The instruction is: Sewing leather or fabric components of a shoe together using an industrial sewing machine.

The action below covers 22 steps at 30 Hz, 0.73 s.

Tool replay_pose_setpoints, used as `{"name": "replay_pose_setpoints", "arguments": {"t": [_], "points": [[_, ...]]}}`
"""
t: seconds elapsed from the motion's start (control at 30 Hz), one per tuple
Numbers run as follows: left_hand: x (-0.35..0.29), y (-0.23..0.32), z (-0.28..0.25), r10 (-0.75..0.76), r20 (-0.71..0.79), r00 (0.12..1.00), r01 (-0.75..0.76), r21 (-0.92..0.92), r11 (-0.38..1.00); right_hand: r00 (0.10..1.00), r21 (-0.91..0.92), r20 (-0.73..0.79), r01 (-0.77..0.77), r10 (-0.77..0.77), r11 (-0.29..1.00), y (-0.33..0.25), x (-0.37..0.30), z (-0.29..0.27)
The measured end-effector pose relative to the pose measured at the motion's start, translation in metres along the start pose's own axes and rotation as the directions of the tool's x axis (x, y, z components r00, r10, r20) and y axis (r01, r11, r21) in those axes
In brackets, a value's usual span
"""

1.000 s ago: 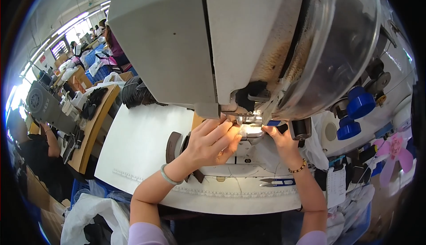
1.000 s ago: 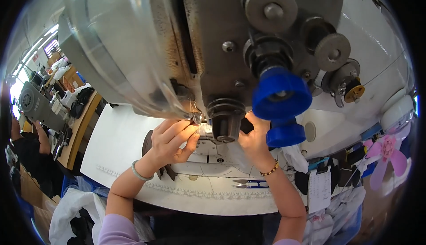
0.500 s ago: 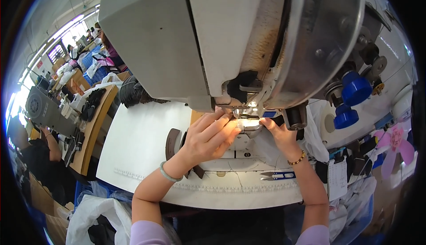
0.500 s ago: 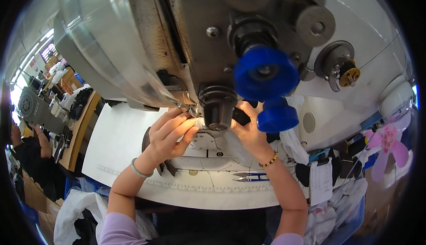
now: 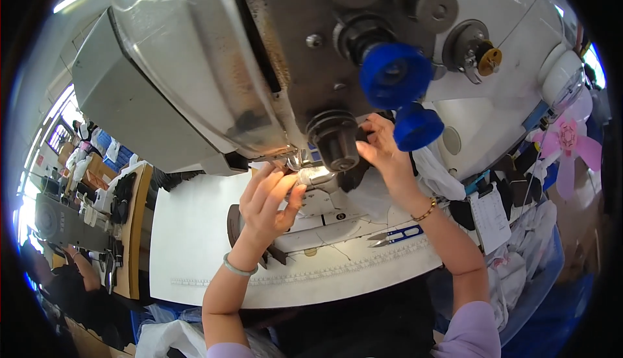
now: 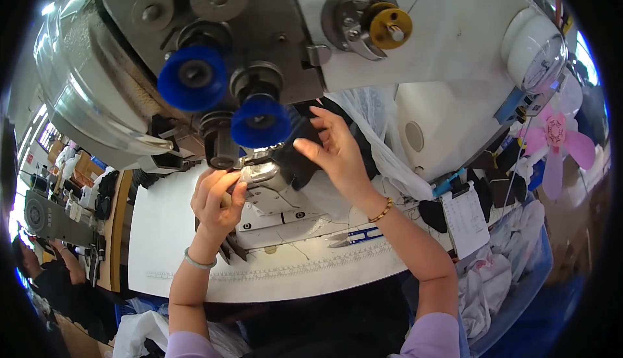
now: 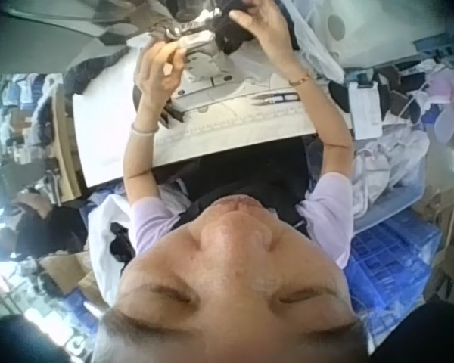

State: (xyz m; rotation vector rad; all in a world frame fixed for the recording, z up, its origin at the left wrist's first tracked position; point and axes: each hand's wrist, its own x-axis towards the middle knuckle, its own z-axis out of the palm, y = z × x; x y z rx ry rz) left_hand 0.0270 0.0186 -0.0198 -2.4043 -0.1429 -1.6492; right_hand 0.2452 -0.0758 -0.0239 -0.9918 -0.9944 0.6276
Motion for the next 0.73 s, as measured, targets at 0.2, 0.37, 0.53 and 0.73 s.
{"name": "replay_pose_setpoints", "arguments": {"t": [0.2, 0.37, 0.53, 0.73], "points": [[-0.004, 0.028, -0.011, -0.513, 0.110, 0.851, 0.524, -0.192, 0.830, 0.952, 0.367, 0.127, -0.307, 0.280, 0.878, -0.033, -0.015, -0.009], [-0.023, 0.062, -0.049, -0.519, 0.342, 0.783, 0.591, -0.151, 0.793, 0.912, 0.240, -0.401, 0.015, 0.086, 0.971, -0.010, -0.077, 0.015], [-0.036, 0.115, -0.066, -0.518, 0.781, 0.349, 0.911, -0.412, -0.007, 0.960, 0.161, -0.266, 0.131, -0.085, 0.978, 0.014, -0.180, 0.045], [-0.066, 0.093, -0.129, -0.607, 0.572, 0.552, 0.834, -0.384, 0.396, 0.654, -0.580, 0.676, 0.188, 0.339, 0.793, 0.001, -0.143, 0.014]]}}
